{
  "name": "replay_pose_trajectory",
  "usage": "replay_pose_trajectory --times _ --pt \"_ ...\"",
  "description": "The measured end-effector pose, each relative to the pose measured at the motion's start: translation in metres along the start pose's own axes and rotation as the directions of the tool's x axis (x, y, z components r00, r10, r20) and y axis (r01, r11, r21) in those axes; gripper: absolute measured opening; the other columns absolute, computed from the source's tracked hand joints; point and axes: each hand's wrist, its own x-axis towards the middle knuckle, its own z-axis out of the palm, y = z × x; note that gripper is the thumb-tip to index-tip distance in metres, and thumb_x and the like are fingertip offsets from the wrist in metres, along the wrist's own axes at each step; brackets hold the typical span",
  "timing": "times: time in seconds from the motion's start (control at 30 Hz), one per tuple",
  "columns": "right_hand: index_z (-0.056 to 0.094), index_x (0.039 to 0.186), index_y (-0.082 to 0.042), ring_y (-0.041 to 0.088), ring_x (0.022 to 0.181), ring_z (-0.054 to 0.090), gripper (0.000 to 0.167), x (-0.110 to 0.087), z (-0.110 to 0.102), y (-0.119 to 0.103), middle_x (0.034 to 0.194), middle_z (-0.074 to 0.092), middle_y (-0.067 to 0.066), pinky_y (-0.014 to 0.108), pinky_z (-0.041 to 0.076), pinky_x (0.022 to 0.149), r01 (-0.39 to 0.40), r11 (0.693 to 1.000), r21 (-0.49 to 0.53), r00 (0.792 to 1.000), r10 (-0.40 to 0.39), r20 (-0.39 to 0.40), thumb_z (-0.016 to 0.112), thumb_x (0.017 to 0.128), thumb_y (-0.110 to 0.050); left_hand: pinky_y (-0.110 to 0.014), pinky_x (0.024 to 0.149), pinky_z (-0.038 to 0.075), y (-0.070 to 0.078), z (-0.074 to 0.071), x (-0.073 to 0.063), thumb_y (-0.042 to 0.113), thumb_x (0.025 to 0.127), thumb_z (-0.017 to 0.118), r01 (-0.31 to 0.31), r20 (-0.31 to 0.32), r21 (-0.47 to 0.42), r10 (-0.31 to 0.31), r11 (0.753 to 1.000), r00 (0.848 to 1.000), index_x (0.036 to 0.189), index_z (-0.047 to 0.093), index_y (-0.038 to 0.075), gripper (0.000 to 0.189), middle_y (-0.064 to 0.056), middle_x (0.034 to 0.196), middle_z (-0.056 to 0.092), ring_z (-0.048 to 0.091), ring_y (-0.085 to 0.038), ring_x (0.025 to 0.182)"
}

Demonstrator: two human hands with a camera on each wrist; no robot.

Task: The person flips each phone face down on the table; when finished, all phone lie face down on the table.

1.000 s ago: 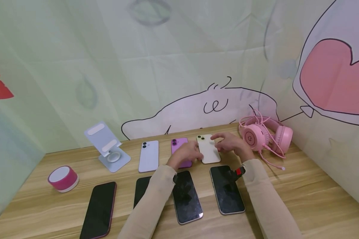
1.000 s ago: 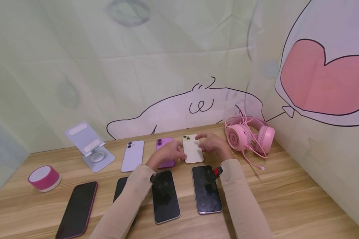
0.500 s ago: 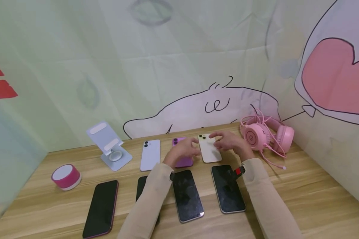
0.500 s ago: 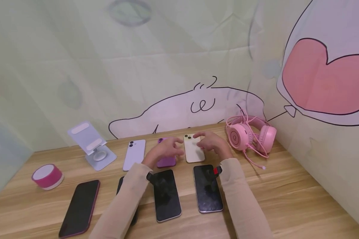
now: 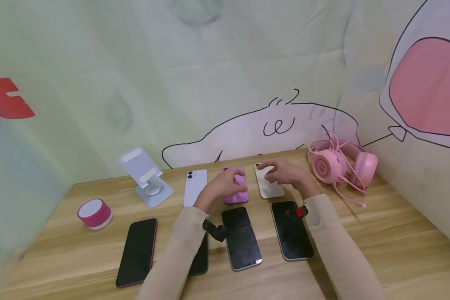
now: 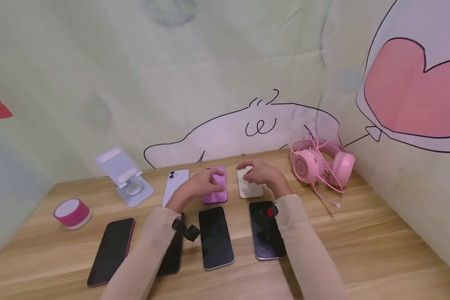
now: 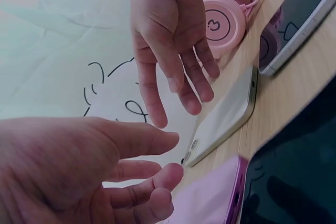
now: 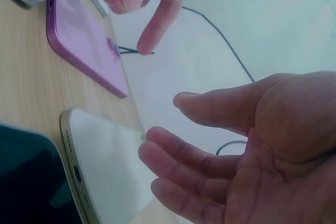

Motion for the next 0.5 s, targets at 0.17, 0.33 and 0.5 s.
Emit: replay_pose_trajectory --times 0.17,0.33,0.5 --pt "0.052 0.143 -0.008 0.036 0.114 0.059 0.043 -0.001 0.009 -0.015 0.134 0.056 0.025 0.048 0.047 0.096 0.048 0.999 -0.015 0.998 -0.047 0.03 0.053 0.1 -0.006 -0.033 0.076 0.051 -0.013 -0.012 -0.021 0.022 0.09 0.073 0.012 -0.022 0.051 -0.011 0.999 1.0 0.138 0.056 0.007 0.052 -0.011 0.104 0.067 0.062 -0.021 0.089" --pt "0.053 0.142 -0.007 0.035 0.112 0.059 0.042 -0.002 0.02 -0.03 0.127 0.061 0.023 0.051 0.044 0.099 0.084 0.996 -0.035 0.995 -0.082 0.054 0.055 0.1 -0.007 -0.031 0.068 0.047 -0.025 -0.026 -0.041 0.022 0.092 0.072 0.031 -0.029 0.068 -0.029 0.997 0.999 0.139 0.055 0.007 0.052 -0.008 0.095 0.065 0.058 -0.02 0.079" --pt "0.054 0.142 -0.008 0.035 0.115 0.058 0.042 -0.002 0.034 -0.039 0.129 0.06 0.022 0.053 0.043 0.101 0.084 0.995 -0.053 0.992 -0.079 0.095 0.056 0.1 -0.008 -0.031 0.072 0.049 -0.039 -0.041 -0.06 0.024 0.094 0.071 0.066 -0.037 0.097 -0.063 0.993 0.997 0.14 0.053 0.007 0.053 -0.008 0.096 0.064 0.059 -0.02 0.082"
